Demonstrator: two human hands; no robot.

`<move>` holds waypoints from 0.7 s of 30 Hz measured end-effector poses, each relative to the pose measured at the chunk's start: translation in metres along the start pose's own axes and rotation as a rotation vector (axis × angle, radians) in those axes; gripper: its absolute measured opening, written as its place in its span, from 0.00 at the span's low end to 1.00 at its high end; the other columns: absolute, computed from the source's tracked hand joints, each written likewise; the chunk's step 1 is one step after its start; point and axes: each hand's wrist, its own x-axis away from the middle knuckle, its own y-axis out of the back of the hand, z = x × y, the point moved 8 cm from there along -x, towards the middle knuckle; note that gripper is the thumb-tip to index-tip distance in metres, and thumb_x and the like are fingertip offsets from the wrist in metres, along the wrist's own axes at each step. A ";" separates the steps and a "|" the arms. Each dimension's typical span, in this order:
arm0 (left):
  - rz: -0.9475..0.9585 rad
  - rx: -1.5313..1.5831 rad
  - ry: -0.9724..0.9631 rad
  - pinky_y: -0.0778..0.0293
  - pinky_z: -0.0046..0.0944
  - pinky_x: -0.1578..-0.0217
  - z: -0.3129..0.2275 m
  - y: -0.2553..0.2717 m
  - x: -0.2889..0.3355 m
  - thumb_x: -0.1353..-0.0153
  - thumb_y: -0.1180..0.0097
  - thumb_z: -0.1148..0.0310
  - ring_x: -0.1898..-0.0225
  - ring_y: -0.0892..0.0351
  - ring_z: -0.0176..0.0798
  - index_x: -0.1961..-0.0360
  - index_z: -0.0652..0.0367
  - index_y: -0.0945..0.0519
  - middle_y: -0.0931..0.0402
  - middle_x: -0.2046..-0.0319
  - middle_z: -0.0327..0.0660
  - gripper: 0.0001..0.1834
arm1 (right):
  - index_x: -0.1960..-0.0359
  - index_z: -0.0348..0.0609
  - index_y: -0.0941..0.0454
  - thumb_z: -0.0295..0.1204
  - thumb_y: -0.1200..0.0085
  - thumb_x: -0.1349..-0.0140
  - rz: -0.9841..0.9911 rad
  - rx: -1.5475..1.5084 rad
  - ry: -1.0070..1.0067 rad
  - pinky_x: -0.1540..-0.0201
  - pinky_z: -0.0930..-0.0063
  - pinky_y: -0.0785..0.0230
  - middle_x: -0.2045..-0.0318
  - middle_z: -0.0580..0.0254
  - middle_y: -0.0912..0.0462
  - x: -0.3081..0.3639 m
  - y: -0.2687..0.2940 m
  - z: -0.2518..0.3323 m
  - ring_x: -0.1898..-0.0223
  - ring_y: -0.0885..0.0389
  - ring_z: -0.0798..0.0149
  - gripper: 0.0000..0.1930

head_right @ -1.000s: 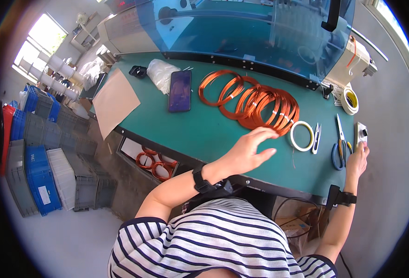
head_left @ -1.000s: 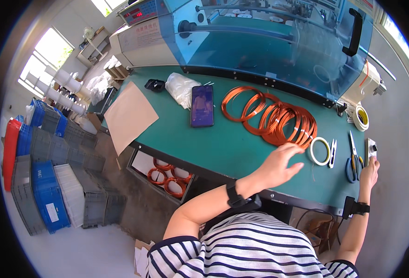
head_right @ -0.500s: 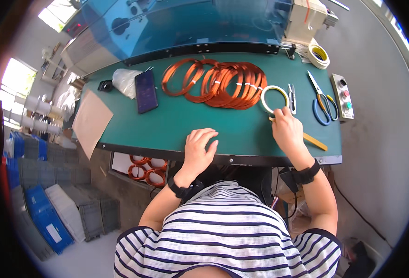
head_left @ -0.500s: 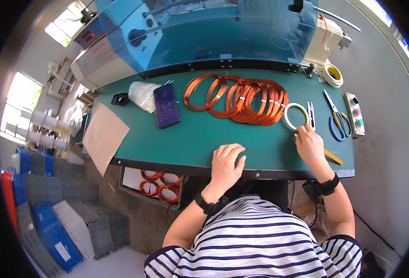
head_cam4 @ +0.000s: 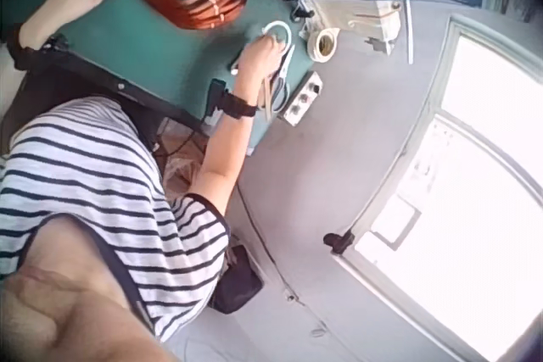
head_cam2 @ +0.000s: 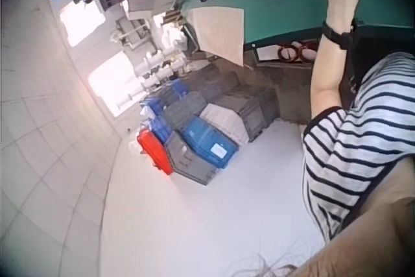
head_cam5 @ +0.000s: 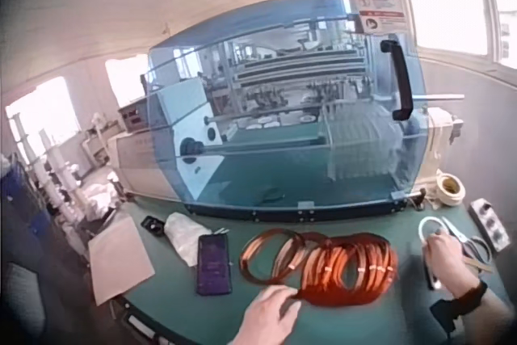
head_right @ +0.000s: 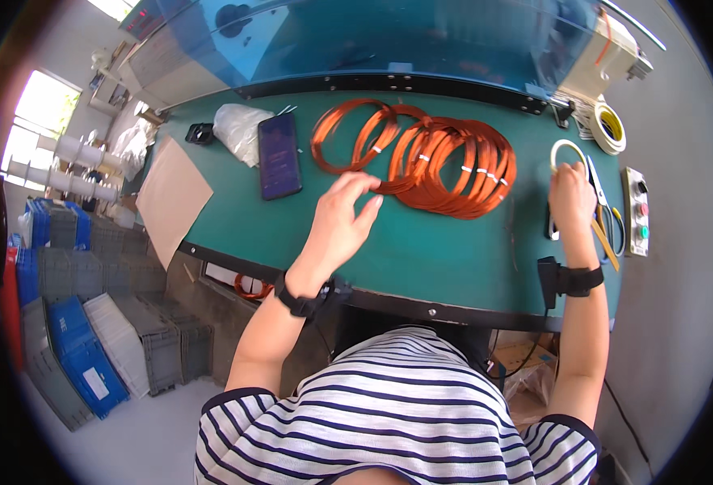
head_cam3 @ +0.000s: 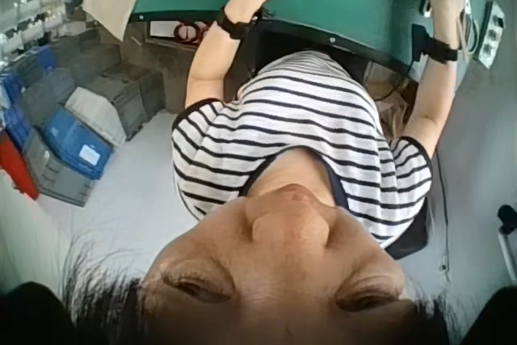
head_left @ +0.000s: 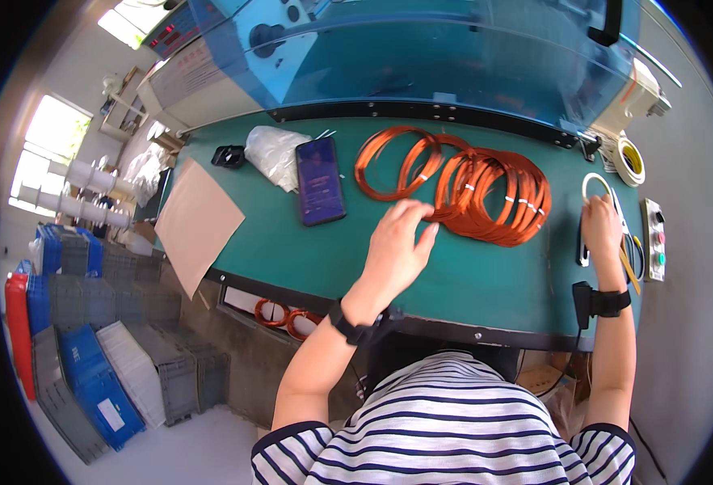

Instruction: Threading copper wire through machine guides and organizing wound coils at a workstation.

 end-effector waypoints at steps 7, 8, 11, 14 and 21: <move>0.014 -0.434 0.154 0.34 0.47 0.55 0.052 -0.016 -0.052 0.46 0.42 0.64 0.55 0.29 0.49 0.59 0.64 0.23 0.26 0.63 0.46 0.17 | 0.45 0.41 0.34 0.30 0.40 0.50 -0.058 -0.176 0.012 0.50 0.59 0.36 0.57 0.48 0.31 0.010 -0.002 0.002 0.51 0.31 0.46 0.28; 0.072 -0.506 0.161 0.35 0.48 0.55 0.057 -0.021 -0.054 0.47 0.42 0.64 0.54 0.29 0.49 0.60 0.63 0.22 0.26 0.62 0.46 0.16 | 0.45 0.41 0.34 0.29 0.40 0.50 0.010 -0.199 -0.018 0.51 0.59 0.36 0.57 0.49 0.31 0.017 0.002 0.009 0.52 0.31 0.47 0.28; 0.143 -0.584 0.138 0.36 0.48 0.56 0.060 -0.032 -0.062 0.48 0.42 0.64 0.55 0.30 0.48 0.63 0.63 0.21 0.27 0.60 0.46 0.15 | 0.46 0.43 0.33 0.25 0.42 0.49 0.078 -0.178 0.054 0.52 0.60 0.36 0.59 0.51 0.31 0.046 0.011 0.020 0.53 0.30 0.49 0.26; 0.189 -0.447 0.162 0.37 0.49 0.55 0.051 -0.039 -0.066 0.49 0.41 0.62 0.54 0.31 0.49 0.63 0.61 0.20 0.28 0.56 0.47 0.15 | 0.46 0.43 0.32 0.24 0.44 0.49 0.107 -0.133 0.084 0.52 0.59 0.37 0.58 0.51 0.31 0.045 0.012 0.011 0.54 0.31 0.48 0.25; 0.482 -0.239 -0.129 0.60 0.57 0.34 0.010 -0.083 -0.039 0.53 0.38 0.45 0.31 0.59 0.57 0.41 0.54 0.32 0.53 0.34 0.56 0.40 | 0.42 0.37 0.35 0.35 0.47 0.41 0.148 -0.491 0.197 0.40 0.64 0.42 0.42 0.45 0.35 -0.010 0.020 0.078 0.40 0.37 0.46 0.26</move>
